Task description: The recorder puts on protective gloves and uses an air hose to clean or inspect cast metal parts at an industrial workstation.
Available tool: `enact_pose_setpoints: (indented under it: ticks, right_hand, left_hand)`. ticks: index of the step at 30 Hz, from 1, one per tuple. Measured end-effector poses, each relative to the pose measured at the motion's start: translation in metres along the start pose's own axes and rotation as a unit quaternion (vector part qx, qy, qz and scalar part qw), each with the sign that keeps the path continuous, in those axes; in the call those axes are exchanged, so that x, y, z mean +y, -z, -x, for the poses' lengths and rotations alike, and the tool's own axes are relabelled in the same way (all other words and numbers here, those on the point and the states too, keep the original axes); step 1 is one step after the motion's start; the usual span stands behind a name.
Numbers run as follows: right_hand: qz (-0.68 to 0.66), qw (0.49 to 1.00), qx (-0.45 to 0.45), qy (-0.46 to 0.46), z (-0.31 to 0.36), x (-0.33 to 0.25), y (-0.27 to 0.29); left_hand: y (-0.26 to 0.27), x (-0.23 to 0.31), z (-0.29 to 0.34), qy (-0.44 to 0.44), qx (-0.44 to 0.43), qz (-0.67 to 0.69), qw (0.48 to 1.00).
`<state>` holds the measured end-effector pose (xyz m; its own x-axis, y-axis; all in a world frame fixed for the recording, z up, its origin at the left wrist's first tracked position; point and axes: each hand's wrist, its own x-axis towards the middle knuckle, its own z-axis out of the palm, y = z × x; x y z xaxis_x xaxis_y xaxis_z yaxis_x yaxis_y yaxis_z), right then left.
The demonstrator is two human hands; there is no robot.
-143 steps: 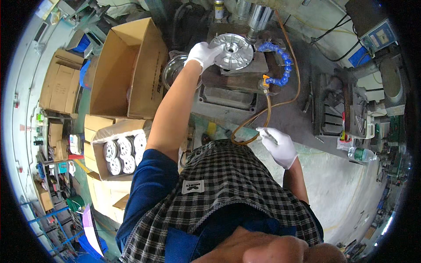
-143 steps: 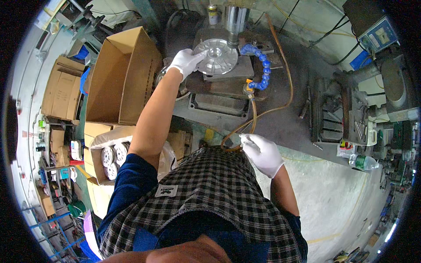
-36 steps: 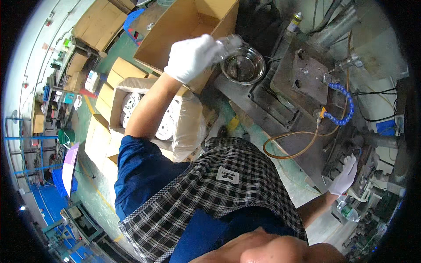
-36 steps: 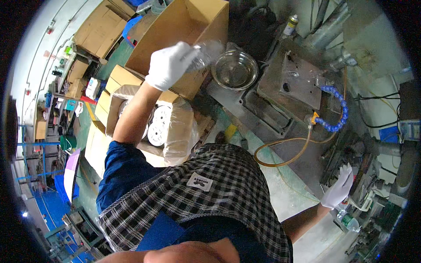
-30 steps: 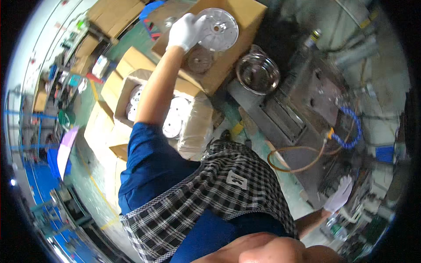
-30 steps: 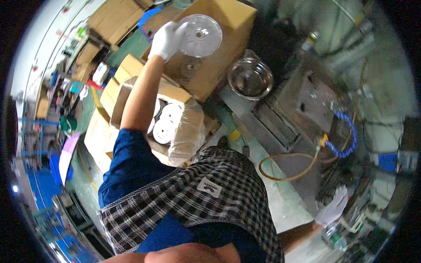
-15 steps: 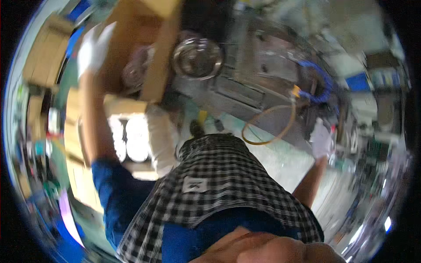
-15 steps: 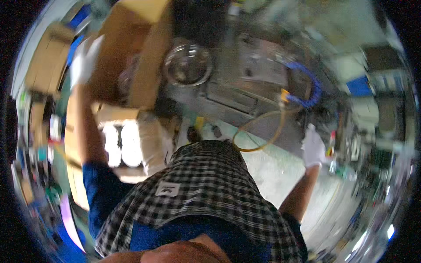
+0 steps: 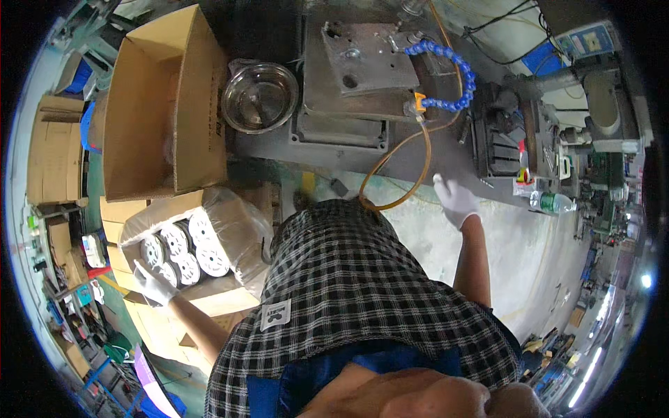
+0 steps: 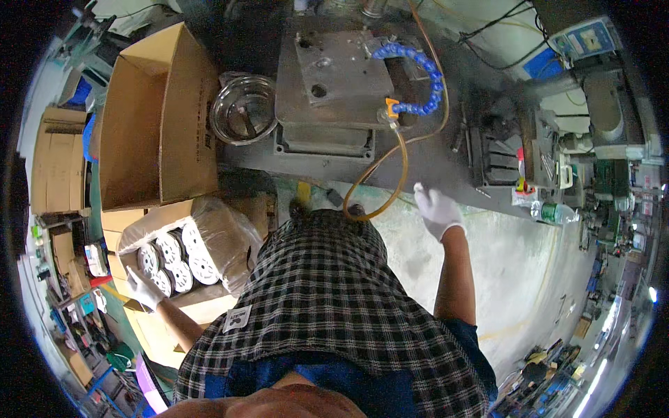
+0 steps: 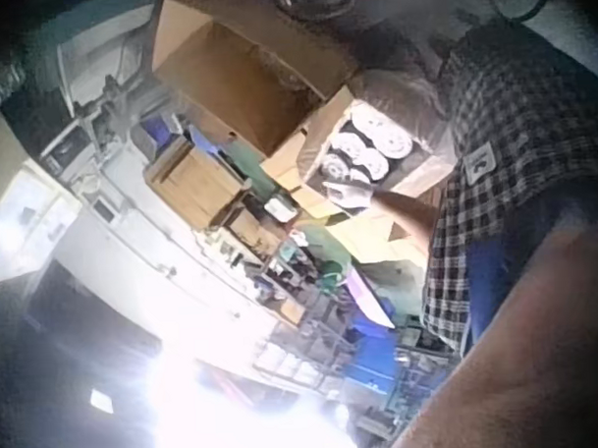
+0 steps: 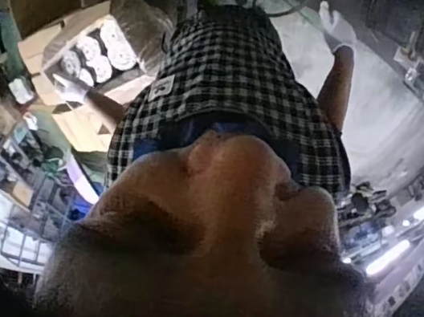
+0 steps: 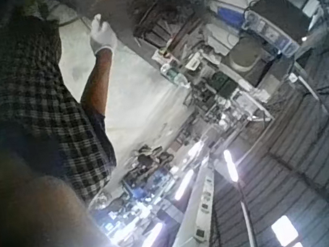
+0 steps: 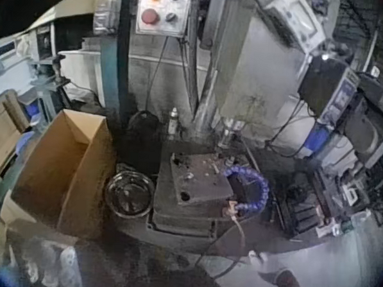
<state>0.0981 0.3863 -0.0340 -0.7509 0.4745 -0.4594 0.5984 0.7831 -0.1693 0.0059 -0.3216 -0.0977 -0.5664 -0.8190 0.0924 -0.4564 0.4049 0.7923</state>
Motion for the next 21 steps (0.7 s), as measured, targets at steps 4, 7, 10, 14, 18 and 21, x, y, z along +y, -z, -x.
enact_pose_setpoints:
  ticks: [4, 7, 10, 14, 18, 21]
  right_hand:
    - [0.004, 0.998, 0.045, 0.045, -0.001, -0.002, 0.024]
    - [-0.046, 0.996, 0.077, 0.022, 0.01, -0.011, 0.04]
    - [0.157, 0.959, 0.08, 0.224, 0.023, -0.02, 0.044]
    - [0.018, 0.989, -0.144, 0.019, 0.007, -0.021, 0.038]
    - [0.058, 0.969, -0.234, 0.058, -0.003, -0.01, 0.041]
    - [-0.063, 0.971, -0.214, 0.082, -0.007, -0.002, 0.058]
  left_hand:
    - [-0.026, 0.043, 0.048, -0.068, -0.051, 0.031, 0.996]
    - [-0.038, 0.075, 0.069, -0.122, -0.037, -0.01, 0.992]
    - [-0.032, 0.057, 0.061, -0.139, -0.088, 0.028, 0.986]
    - [-0.021, -0.037, 0.017, 0.007, -0.077, -0.299, 0.951]
    - [-0.075, -0.117, -0.016, -0.055, -0.363, -0.423, 0.829]
    - [-0.115, -0.126, 0.021, 0.135, -0.318, -0.293, 0.891]
